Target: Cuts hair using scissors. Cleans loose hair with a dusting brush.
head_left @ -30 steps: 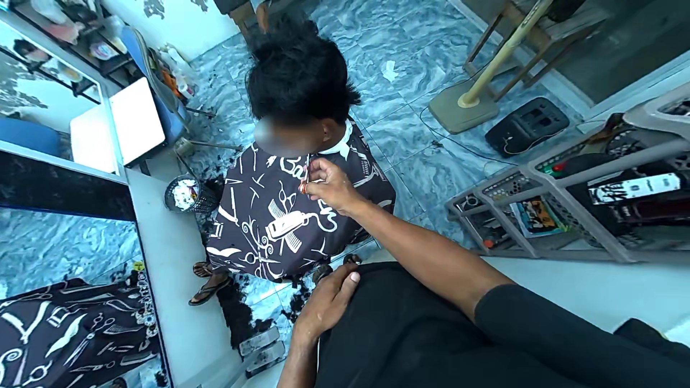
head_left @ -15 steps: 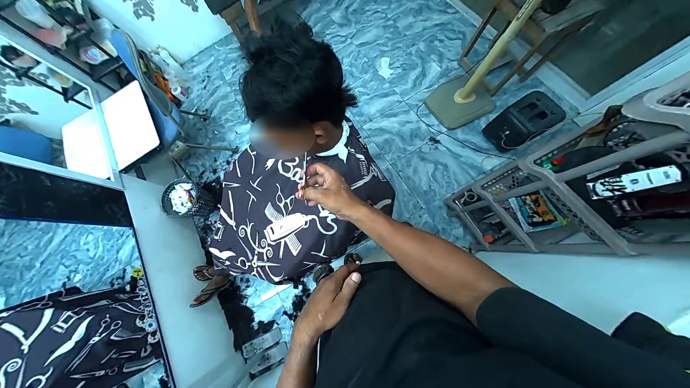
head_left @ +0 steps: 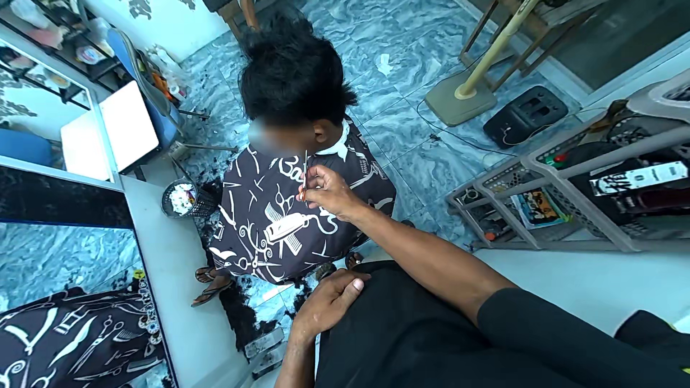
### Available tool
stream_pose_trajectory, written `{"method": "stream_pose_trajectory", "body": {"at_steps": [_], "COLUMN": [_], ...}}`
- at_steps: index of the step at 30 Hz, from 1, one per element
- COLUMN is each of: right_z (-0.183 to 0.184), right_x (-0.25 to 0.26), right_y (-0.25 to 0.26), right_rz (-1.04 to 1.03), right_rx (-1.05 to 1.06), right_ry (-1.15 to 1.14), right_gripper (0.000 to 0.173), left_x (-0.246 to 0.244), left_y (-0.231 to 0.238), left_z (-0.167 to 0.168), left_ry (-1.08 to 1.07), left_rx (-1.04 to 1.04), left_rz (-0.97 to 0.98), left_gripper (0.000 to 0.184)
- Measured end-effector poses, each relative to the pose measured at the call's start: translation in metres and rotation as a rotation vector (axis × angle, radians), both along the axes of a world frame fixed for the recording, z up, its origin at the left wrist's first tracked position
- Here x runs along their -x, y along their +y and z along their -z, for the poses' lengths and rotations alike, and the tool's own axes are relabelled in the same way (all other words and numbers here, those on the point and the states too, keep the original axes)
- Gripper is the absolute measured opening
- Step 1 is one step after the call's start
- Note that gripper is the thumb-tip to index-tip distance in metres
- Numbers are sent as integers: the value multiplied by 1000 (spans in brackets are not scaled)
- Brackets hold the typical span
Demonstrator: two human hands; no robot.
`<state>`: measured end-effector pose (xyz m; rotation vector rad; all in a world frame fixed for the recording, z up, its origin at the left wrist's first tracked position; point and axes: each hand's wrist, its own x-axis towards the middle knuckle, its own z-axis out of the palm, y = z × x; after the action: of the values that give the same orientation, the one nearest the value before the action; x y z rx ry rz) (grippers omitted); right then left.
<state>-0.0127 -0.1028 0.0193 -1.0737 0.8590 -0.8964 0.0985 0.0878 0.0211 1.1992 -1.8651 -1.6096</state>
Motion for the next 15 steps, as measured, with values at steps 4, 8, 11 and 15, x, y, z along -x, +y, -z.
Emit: {"method": "stream_pose_trajectory", "body": {"at_steps": [4, 8, 11, 15], "right_z": [-5, 1, -3, 1], "right_x": [-1, -2, -2, -1], "right_y": [0, 3, 2, 3], "right_rz": [-8, -14, -5, -15], "right_rx": [0, -29, -20, -36], "right_ry": [-6, -11, -7, 7], "right_gripper": [40, 40, 40, 40], "left_x": [-2, -2, -3, -4], "left_y": [0, -2, -3, -8], "left_z": [-4, -15, -24, -36], "left_ry": [213, 255, 237, 228], "left_rx": [17, 59, 111, 129], "left_rz": [98, 177, 214, 250], "left_gripper": [72, 83, 75, 62]}}
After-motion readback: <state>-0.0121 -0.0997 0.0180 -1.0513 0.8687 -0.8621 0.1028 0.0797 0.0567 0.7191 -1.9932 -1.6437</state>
